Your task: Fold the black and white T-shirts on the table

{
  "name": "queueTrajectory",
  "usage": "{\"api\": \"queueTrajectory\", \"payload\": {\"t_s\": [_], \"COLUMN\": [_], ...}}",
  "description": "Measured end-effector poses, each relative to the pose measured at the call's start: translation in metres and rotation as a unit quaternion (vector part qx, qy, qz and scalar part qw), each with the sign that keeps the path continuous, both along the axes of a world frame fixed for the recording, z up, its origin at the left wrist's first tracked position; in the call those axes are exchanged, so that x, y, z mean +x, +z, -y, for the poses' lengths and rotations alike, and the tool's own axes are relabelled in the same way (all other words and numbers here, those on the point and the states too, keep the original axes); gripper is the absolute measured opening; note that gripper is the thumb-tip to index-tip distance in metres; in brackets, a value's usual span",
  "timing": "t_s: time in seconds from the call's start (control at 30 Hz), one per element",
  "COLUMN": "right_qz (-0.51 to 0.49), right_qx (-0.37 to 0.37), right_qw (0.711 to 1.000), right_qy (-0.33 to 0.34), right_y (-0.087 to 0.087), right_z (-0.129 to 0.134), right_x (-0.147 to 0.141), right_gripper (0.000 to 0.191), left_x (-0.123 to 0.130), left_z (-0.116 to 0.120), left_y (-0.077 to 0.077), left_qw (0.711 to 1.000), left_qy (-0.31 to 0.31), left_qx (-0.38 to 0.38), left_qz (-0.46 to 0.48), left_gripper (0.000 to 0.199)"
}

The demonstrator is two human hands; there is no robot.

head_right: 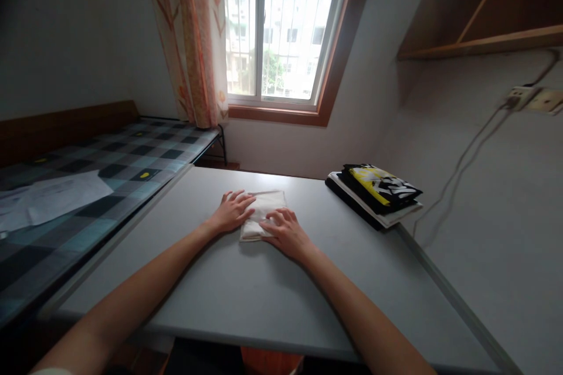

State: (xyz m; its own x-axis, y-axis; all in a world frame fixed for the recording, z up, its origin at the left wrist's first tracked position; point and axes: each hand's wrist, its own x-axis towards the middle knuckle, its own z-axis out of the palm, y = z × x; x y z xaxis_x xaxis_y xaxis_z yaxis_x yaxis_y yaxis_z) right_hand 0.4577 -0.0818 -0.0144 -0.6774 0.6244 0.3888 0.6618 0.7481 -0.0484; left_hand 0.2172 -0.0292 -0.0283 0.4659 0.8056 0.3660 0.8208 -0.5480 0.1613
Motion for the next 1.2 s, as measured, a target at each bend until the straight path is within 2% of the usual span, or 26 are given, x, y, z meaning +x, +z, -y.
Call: {"api": "queueTrajectory", "payload": {"t_s": [0.07,0.17,0.23,0.3,0.37,0.53,0.63,0.7,0.87,1.03,1.13,1.2], "right_qz": [0.016,0.038,0.025,-0.012,-0.055,-0.106,-0.089,-0.054,0.013,0.03,0.033,0.033], "right_qx": [-0.01,-0.028,-0.039,-0.035,-0.018,-0.02,-0.036,-0.057,-0.142,-0.155,-0.153,-0.135], "right_qw": [0.999,0.991,0.98,0.973,0.97,0.978,0.982,0.983,0.969,0.965,0.961,0.963], "right_qy": [-0.028,-0.124,-0.192,-0.228,-0.234,-0.181,-0.16,-0.165,-0.204,-0.211,-0.226,-0.233], "right_y": [0.002,0.007,0.012,0.015,0.016,0.016,0.011,0.005,-0.011,-0.018,-0.02,-0.02], "right_z": [-0.01,-0.03,-0.04,-0.044,-0.045,-0.045,-0.052,-0.057,-0.063,-0.053,-0.043,-0.036], "right_x": [0.016,0.046,0.06,0.062,0.05,-0.013,-0.045,-0.055,-0.051,-0.029,-0.018,-0.013], "right_gripper": [0.028,0.033,0.035,0.033,0.03,0.033,0.042,0.049,0.062,0.071,0.072,0.07], "left_x": [0.003,0.008,0.012,0.015,0.018,0.022,0.022,0.021,0.013,0.004,0.001,-0.001], "left_z": [0.003,0.007,0.009,0.01,0.011,0.008,0.006,0.004,0.001,0.0,0.002,0.003], "left_y": [0.005,0.012,0.015,0.015,0.012,-0.004,-0.013,-0.016,-0.013,-0.009,-0.008,-0.006], "left_qw": [0.999,0.996,0.994,0.991,0.989,0.996,1.0,1.0,0.995,0.99,0.995,0.999], "left_qy": [0.0,-0.008,-0.013,-0.022,-0.033,-0.038,-0.023,-0.006,0.028,0.027,0.021,-0.022], "left_qx": [0.048,0.087,0.108,0.131,0.144,0.079,0.015,-0.021,-0.101,-0.14,-0.092,-0.02], "left_qz": [-0.001,-0.011,-0.019,-0.01,0.014,0.004,-0.007,-0.004,-0.004,-0.016,-0.016,-0.015], "left_gripper": [0.037,0.039,0.041,0.035,0.028,0.041,0.047,0.051,0.066,0.072,0.07,0.067]}}
